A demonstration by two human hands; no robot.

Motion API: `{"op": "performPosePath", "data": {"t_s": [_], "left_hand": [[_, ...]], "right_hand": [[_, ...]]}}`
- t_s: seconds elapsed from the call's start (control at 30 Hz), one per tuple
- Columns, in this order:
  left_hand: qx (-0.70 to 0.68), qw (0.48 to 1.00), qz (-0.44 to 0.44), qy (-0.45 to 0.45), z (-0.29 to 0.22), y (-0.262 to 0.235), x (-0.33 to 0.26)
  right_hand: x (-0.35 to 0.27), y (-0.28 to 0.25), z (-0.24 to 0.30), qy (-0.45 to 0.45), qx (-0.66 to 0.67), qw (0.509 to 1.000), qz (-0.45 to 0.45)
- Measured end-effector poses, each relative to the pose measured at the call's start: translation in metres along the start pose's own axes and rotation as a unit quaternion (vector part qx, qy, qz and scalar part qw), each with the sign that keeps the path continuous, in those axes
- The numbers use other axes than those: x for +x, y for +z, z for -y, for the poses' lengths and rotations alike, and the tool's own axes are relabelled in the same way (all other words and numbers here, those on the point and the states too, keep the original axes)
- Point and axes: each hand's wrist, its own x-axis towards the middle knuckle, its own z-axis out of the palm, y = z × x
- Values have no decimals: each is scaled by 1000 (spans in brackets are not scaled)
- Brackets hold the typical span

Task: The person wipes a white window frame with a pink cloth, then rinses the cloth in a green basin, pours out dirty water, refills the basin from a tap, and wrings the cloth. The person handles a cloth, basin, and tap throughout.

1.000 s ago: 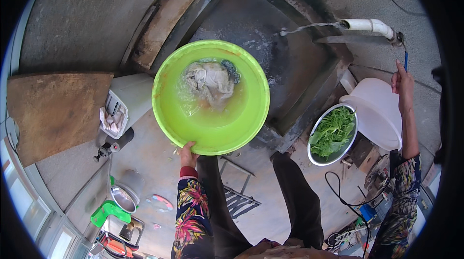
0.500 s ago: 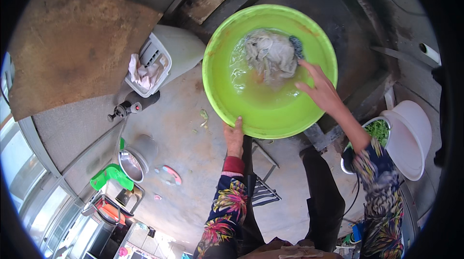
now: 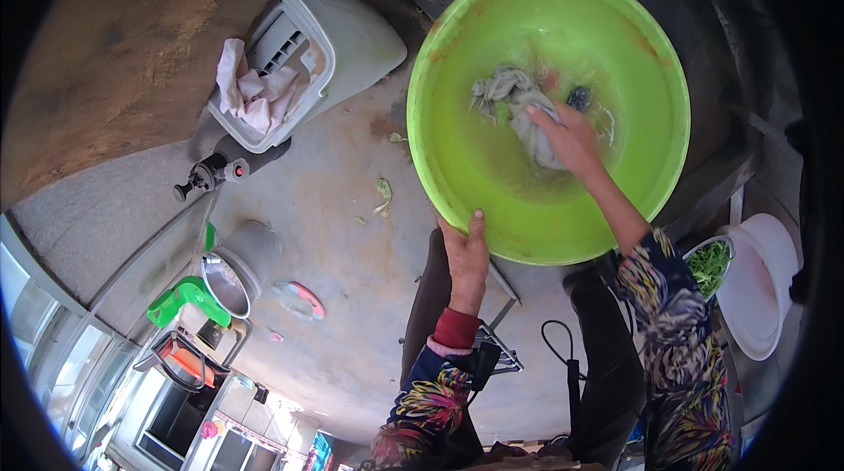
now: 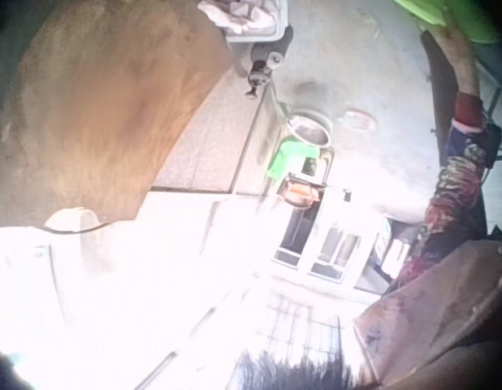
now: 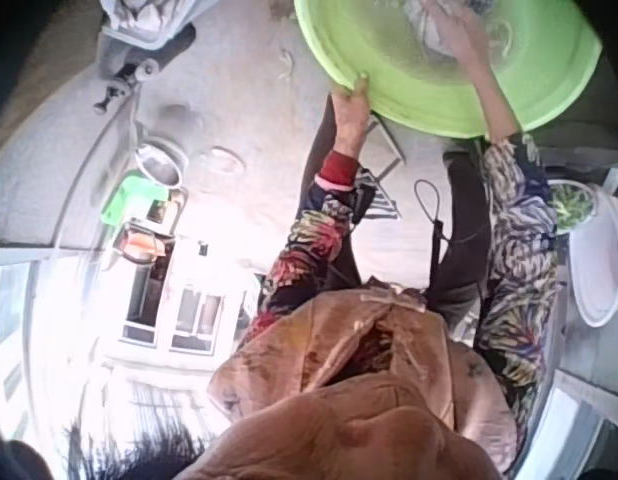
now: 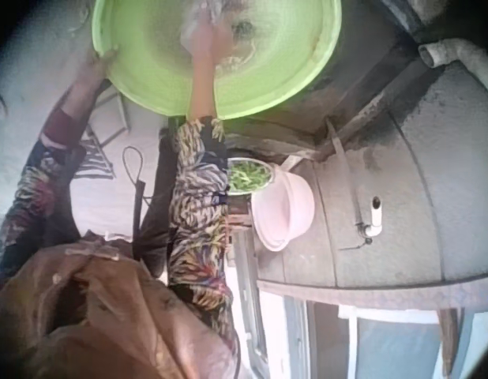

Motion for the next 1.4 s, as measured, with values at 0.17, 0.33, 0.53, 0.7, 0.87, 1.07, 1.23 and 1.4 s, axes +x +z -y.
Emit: {"op": "performPosePath", "data": {"t_s": [0.17, 0.33, 0.53, 0.7, 0.87, 1.07, 1.23, 1.4], "left_hand": [[-17, 999, -21, -44, -3, 5, -2], [1, 1000, -28, 5, -7, 8, -7], [-2, 997, -56, 45, -2, 13, -7], [-18, 998, -60, 13, -6, 15, -8], [-37, 998, -56, -11, -15, 17, -9], [-43, 996, -39, 73, -13, 19, -16], [-19, 998, -25, 54, -13, 21, -18], [-61, 997, -38, -31, -17, 21, -9]], "right_hand": [[-48, -22, -37, -122, -23, 989, -83], [-28, 20, -45, -194, -343, 893, -219], [56, 5, -5, -80, -226, 963, -119], [34, -70, 4, 40, 173, 983, 37], [-41, -43, -30, -245, -187, 941, -140], [23, 19, -30, -137, -383, 903, -140], [98, -48, -4, -4, 43, 996, -73], [20, -92, -20, -55, 106, 993, 14]]}}
